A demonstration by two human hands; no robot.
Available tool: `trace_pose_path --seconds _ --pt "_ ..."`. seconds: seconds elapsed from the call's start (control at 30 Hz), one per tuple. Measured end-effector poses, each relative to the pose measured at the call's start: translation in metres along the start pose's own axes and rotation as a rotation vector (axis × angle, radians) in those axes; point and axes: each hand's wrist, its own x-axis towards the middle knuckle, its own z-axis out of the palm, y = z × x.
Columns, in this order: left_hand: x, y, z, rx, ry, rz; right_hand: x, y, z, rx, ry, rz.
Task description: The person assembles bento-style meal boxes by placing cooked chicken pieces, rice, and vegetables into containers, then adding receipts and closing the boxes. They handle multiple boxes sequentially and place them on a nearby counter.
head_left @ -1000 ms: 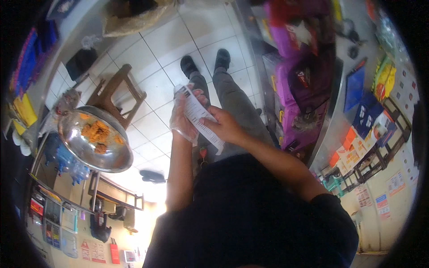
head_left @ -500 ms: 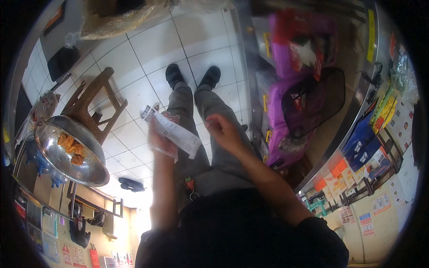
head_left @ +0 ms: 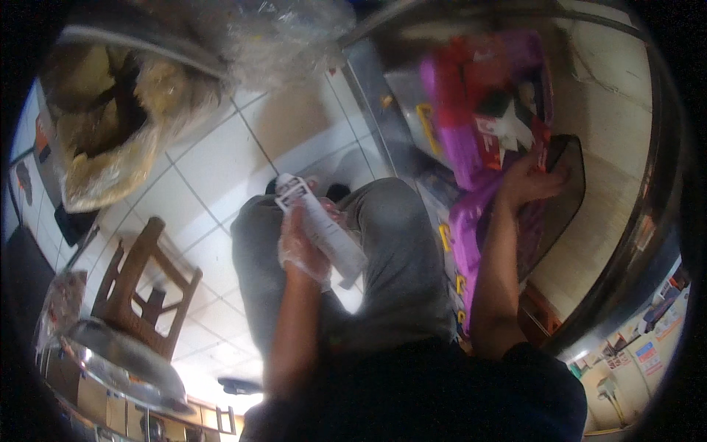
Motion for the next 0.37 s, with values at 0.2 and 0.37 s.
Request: trace_pose_path --seconds 0.2,0.37 --pt "0.098 0.028 0.020 0.057 -0.394 0.218 0.004 -0.003 0.011 0.367 -0.004 0.025" --pt "0.147 0.025 0.035 0.276 -0.372 0.258 -0.002 -0.027 -0.027 0.551 -0.170 0.156"
